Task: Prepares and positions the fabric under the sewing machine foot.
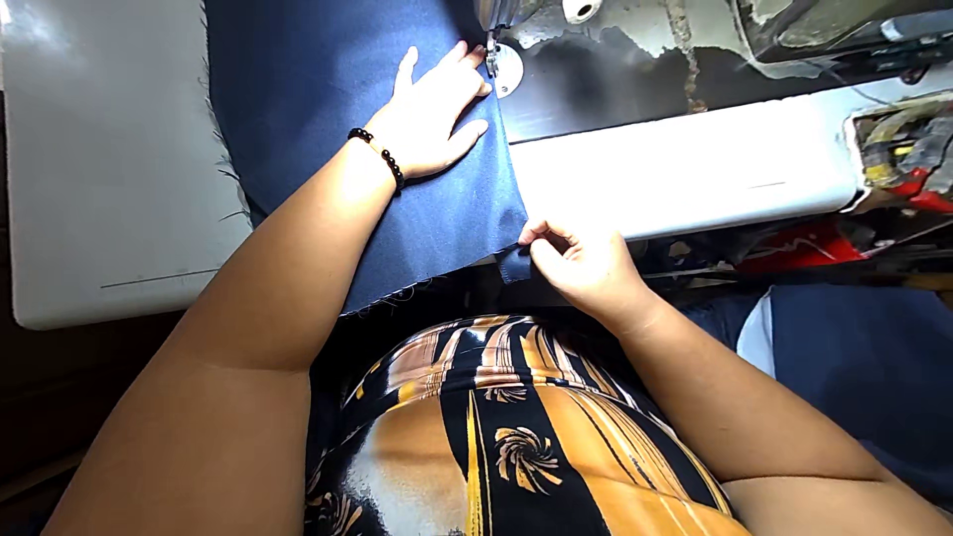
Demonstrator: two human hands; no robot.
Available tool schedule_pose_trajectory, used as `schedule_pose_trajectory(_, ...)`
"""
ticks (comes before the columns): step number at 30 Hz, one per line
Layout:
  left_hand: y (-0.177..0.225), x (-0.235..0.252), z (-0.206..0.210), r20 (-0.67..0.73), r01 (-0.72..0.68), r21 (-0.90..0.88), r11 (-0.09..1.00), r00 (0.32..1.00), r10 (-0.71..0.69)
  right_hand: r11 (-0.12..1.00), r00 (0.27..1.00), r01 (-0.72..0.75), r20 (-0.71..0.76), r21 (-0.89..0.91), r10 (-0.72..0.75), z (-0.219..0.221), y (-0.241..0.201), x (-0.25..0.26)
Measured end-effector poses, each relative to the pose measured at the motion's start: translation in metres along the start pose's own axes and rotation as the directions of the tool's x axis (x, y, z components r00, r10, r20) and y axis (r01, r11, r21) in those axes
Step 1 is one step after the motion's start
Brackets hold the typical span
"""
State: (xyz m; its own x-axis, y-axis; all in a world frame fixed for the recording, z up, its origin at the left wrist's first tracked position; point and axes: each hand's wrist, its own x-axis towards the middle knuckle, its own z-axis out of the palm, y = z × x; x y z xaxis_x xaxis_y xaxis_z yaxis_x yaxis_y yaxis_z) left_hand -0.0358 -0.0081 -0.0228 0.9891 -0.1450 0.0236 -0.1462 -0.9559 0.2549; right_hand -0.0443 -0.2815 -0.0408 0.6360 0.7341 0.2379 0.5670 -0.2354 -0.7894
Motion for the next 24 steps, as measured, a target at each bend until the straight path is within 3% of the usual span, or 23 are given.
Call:
schedule_pose_trajectory(12, 0.0, 0.005, -0.004, 0.041, 0.02, 0.027, 0.999, 0.999, -0.021, 0.995, 0.994, -0.1, 0.044, 0.021, 0.099, -0.003, -0.003, 0.008)
schedule_pose_trajectory(17, 0.02, 0.007, -0.022, 0.067, 0.119, 0.209, 0.971, 0.989, -0.135, 0.991, 0.992, -0.124, 0.041, 0.056, 0.122, -0.004, 0.0, 0.013)
schedule_pose_trajectory(18, 0.032, 0.0, -0.023, 0.005, 0.211, 0.155, 0.965, 0.977, -0.214, 0.99, 0.992, -0.124, 0.038, 0.069, 0.121, -0.005, 0.0, 0.012)
schedule_pose_trajectory(20, 0.061, -0.021, -0.012, -0.145, 0.341, -0.243, 0.908, 0.913, -0.381, 0.985, 0.991, -0.13, 0.027, 0.112, 0.128, -0.006, -0.001, 0.012)
schedule_pose_trajectory(21, 0.073, -0.033, -0.003, -0.199, 0.283, -0.484, 0.828, 0.886, -0.419, 0.978, 0.99, -0.143, 0.023, 0.151, 0.141, -0.007, -0.004, 0.012)
schedule_pose_trajectory(22, 0.083, -0.047, 0.01, -0.235, 0.194, -0.61, 0.768, 0.881, -0.41, 0.961, 0.986, -0.167, 0.02, 0.222, 0.167, -0.006, -0.005, 0.012)
schedule_pose_trajectory(24, 0.089, -0.072, 0.036, -0.341, 0.014, -0.509, 0.86, 0.915, -0.217, 0.852, 0.966, -0.241, 0.029, 0.465, 0.257, 0.0, -0.008, 0.012)
